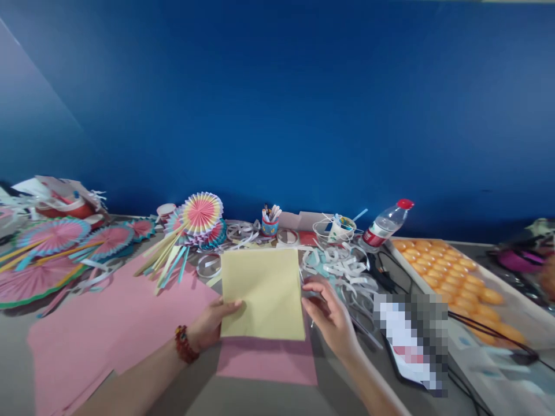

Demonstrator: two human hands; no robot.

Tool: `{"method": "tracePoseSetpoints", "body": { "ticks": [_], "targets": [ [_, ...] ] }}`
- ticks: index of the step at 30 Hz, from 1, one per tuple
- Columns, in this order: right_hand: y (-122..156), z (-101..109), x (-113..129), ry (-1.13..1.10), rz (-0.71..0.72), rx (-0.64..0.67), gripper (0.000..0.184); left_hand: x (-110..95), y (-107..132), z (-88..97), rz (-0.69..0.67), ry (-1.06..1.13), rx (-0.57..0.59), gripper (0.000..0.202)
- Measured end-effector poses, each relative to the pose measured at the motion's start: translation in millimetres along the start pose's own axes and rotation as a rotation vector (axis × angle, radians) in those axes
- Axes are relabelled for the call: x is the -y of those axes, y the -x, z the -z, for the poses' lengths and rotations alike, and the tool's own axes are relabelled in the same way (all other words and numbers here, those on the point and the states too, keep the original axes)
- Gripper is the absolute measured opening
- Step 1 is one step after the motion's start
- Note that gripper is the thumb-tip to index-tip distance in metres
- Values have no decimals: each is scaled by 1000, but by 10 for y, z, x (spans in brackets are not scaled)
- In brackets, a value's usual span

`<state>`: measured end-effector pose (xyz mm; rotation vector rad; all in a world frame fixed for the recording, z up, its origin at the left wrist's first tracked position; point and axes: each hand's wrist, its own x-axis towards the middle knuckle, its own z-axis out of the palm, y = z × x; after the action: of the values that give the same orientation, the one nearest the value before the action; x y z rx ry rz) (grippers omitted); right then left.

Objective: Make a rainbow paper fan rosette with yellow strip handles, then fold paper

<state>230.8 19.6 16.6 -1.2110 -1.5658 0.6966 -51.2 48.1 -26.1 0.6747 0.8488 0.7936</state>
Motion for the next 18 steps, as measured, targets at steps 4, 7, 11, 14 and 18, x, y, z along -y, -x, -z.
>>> {"method": "tracePoseSetpoints", "body": {
  "ticks": [4, 7, 11, 14, 18],
  "targets": [
    [-11, -24, 194, -46, -11, 66, 14, 8, -7, 35, 23, 13, 11, 45],
    [-16, -38, 253, -44, -16, 42, 13, 15, 2, 24, 18, 37, 33, 39],
    [-35, -35, 258, -7, -5, 78, 15, 31, 19, 6, 24, 75, 41, 38],
    [-52, -34, 263, 38, 22, 60, 24, 43, 22, 25, 12, 115, 43, 40],
    [-67, -40, 295, -1, 76, 40, 26, 54, 16, 46, -28, 172, 85, 38]
  ]
}}
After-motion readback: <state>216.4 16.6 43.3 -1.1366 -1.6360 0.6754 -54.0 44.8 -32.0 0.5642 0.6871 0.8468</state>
